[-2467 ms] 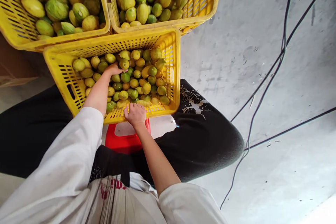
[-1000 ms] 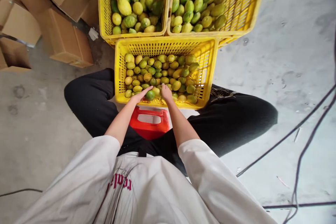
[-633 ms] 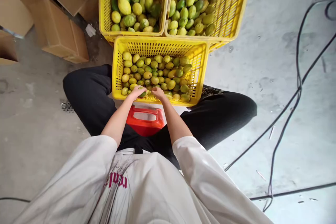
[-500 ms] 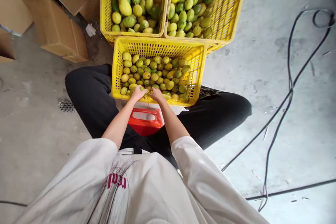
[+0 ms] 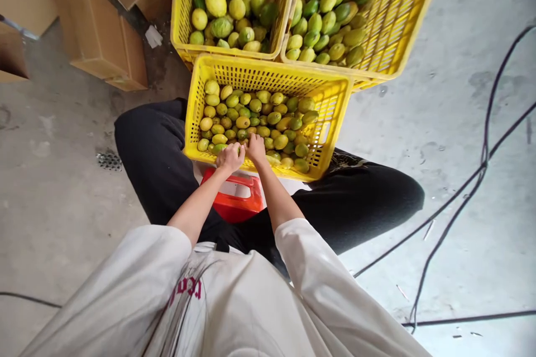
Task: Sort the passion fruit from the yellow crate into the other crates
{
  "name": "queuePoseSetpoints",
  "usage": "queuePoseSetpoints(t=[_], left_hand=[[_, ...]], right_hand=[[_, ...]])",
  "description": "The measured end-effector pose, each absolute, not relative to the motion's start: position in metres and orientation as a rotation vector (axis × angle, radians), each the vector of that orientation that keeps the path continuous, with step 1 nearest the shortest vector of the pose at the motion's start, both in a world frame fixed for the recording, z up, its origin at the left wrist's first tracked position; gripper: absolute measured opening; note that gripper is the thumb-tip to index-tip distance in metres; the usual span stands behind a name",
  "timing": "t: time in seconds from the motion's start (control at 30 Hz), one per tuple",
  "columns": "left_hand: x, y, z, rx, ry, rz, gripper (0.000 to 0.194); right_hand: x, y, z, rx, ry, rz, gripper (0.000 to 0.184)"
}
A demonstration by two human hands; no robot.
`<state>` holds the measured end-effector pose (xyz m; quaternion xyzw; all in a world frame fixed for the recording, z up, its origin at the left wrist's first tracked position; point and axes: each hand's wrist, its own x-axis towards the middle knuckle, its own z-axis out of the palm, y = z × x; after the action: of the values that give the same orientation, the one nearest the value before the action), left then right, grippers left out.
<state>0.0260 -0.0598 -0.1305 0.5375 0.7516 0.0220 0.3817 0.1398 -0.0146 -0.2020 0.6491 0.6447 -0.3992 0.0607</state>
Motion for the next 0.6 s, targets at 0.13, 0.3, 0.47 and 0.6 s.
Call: queuePoseSetpoints(t=[0.13,0.3,0.47,0.6], left_hand=[[0.026,-0.06,-0.133,1.372,1.892,0.074,0.032],[0.025,-0.061,-0.134,1.388,1.861,0.024,0.036],[0.026,-0.06,-0.134,1.412,1.883,-0.007,0.037],[0.027,-0.061,-0.137,1.39,1.953,0.054,0.027]], right_hand=[[0.125,-0.005,-0.221,2.125,1.803,-1.244,0.046],[0.113,0.004,-0.227,2.189,1.716,-1.234,0.046],[0.118,0.007,-0.218,2.26,1.628,-1.429,0.045],[0.121,-0.002,-0.21,2.624,1.26,-1.821,0.041]])
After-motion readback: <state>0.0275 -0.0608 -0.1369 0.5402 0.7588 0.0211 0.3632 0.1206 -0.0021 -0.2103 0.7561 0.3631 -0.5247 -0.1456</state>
